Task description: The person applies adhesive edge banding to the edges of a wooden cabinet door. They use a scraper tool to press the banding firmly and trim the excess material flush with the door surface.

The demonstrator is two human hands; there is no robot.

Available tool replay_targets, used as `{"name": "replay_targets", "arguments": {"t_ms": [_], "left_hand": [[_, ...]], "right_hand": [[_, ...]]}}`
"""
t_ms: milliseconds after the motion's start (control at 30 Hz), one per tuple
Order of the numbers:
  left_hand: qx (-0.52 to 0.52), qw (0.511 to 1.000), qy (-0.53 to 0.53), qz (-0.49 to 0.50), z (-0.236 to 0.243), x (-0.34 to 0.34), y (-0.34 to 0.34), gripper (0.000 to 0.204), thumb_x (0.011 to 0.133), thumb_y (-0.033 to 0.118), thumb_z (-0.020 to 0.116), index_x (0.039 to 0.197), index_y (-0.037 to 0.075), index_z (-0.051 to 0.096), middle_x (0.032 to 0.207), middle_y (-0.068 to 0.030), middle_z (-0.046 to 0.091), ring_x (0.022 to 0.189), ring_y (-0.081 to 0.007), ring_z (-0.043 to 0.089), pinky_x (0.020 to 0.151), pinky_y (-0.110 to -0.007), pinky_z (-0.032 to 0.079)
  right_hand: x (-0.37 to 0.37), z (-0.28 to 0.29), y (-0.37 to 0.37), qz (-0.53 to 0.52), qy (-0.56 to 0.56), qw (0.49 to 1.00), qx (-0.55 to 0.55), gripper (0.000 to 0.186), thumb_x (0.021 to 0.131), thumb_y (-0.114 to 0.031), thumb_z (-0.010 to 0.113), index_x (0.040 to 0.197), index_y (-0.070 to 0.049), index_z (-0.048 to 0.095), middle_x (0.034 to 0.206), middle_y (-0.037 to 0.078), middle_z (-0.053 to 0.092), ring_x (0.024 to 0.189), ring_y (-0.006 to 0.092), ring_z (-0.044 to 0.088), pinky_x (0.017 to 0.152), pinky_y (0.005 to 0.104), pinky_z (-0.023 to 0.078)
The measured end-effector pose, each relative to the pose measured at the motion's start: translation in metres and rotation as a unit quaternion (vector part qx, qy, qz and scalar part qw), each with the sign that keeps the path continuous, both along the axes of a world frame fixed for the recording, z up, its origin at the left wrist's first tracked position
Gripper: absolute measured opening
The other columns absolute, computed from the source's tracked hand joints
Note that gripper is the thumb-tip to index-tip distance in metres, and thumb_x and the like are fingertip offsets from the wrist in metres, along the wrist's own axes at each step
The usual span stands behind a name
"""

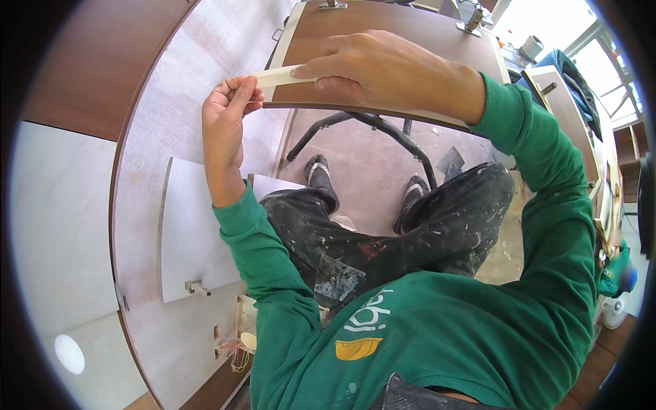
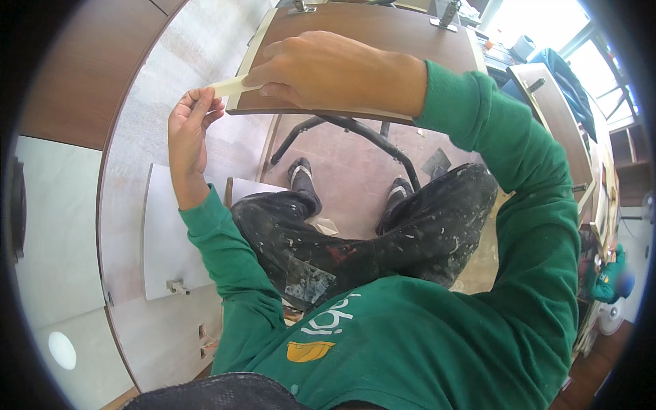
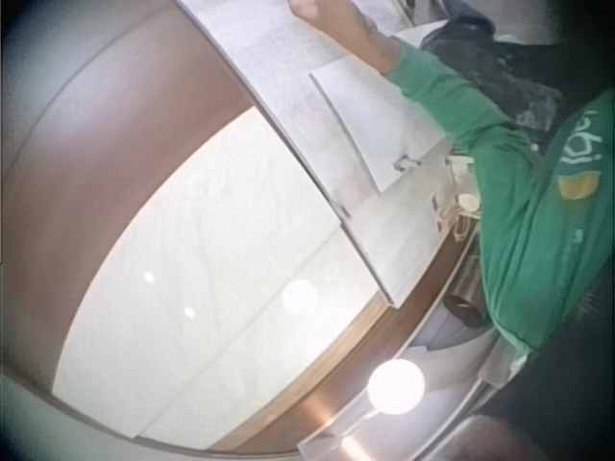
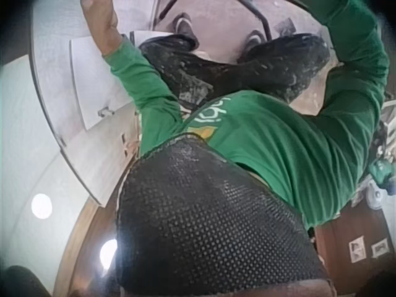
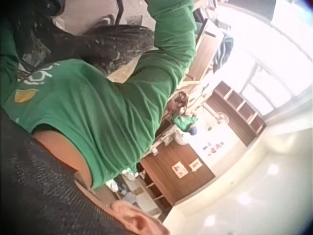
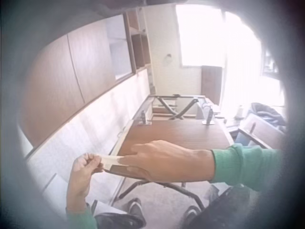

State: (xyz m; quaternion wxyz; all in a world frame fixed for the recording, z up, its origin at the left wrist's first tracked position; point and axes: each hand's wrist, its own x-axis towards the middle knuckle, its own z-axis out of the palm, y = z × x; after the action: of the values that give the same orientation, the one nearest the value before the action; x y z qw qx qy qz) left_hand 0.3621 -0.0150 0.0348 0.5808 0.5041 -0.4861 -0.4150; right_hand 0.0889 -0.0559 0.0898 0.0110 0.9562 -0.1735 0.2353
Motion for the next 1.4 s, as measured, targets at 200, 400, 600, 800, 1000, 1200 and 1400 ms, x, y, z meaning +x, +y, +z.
{"name": "replay_targets", "arguments": {"t_ms": [200, 400, 600, 800, 1000, 1200, 1400], "left_hand": [[-0.010, 0.995, -0.039, 0.092, -0.026, 0.010, -0.015, 0.028, 0.102, 0.025, 0.070, 0.111, -0.001, 0.065, 0.102, -0.0095, 0.069, 0.096, -0.0152, 0.066, 0.090, -0.031, 0.056], [0.036, 0.992, -0.086, 0.081, -0.046, 0.019, -0.019, 0.028, 0.100, 0.025, 0.071, 0.108, -0.001, 0.067, 0.101, -0.0095, 0.069, 0.096, -0.0151, 0.065, 0.092, -0.032, 0.055], [0.060, 0.983, -0.161, 0.072, -0.041, 0.013, -0.015, 0.031, 0.099, 0.028, 0.074, 0.106, -0.002, 0.068, 0.098, -0.0091, 0.070, 0.094, -0.0144, 0.066, 0.090, -0.033, 0.057], [0.062, 0.986, -0.144, 0.053, -0.040, 0.015, -0.011, 0.032, 0.099, 0.027, 0.074, 0.106, -0.003, 0.068, 0.097, -0.0104, 0.070, 0.089, -0.0150, 0.068, 0.087, -0.033, 0.059], [0.050, 0.985, -0.152, 0.061, -0.038, 0.011, -0.010, 0.030, 0.099, 0.025, 0.074, 0.105, -0.004, 0.068, 0.094, -0.0106, 0.070, 0.087, -0.0151, 0.068, 0.084, -0.031, 0.059], [0.038, 0.981, -0.178, 0.073, -0.040, 0.009, -0.010, 0.028, 0.099, 0.022, 0.073, 0.103, -0.005, 0.069, 0.091, -0.0105, 0.071, 0.085, -0.0155, 0.068, 0.080, -0.030, 0.058], [0.047, 0.967, -0.238, 0.078, -0.040, 0.012, -0.009, 0.029, 0.099, 0.022, 0.074, 0.106, -0.005, 0.068, 0.094, -0.0099, 0.071, 0.089, -0.0154, 0.069, 0.086, -0.029, 0.057]], "right_hand": [[0.032, -0.022, -0.038, 0.033, 0.068, 0.996, -0.036, 0.039, 0.097, -0.016, 0.064, 0.135, -0.018, 0.069, 0.093, 0.012, 0.066, 0.076, 0.0343, 0.067, 0.068, 0.0465, 0.053], [0.049, -0.013, -0.036, 0.005, 0.171, 0.983, 0.061, 0.037, 0.094, -0.014, 0.064, 0.131, -0.016, 0.071, 0.091, 0.011, 0.065, 0.075, 0.0330, 0.067, 0.065, 0.0438, 0.052], [0.042, -0.014, -0.043, 0.077, 0.151, 0.986, -0.004, 0.024, 0.086, -0.007, 0.066, 0.109, -0.005, 0.074, 0.080, 0.014, 0.063, 0.073, 0.0338, 0.067, 0.064, 0.0434, 0.051], [0.046, 0.000, -0.038, 0.101, 0.126, 0.986, 0.045, 0.012, 0.078, -0.001, 0.066, 0.087, 0.001, 0.072, 0.072, 0.018, 0.061, 0.069, 0.0360, 0.065, 0.060, 0.0432, 0.049], [0.059, 0.016, -0.024, 0.024, 0.220, 0.974, 0.048, 0.010, 0.076, -0.003, 0.068, 0.085, 0.001, 0.072, 0.068, 0.017, 0.062, 0.065, 0.0367, 0.065, 0.056, 0.0436, 0.049], [0.062, 0.007, -0.028, 0.037, 0.211, 0.976, 0.047, 0.007, 0.076, -0.003, 0.068, 0.081, 0.000, 0.073, 0.066, 0.018, 0.063, 0.064, 0.0351, 0.068, 0.056, 0.0424, 0.049], [0.059, -0.004, -0.034, 0.066, 0.158, 0.985, 0.009, 0.006, 0.074, -0.003, 0.069, 0.075, 0.001, 0.074, 0.065, 0.018, 0.064, 0.060, 0.0346, 0.068, 0.055, 0.0421, 0.050]]}}
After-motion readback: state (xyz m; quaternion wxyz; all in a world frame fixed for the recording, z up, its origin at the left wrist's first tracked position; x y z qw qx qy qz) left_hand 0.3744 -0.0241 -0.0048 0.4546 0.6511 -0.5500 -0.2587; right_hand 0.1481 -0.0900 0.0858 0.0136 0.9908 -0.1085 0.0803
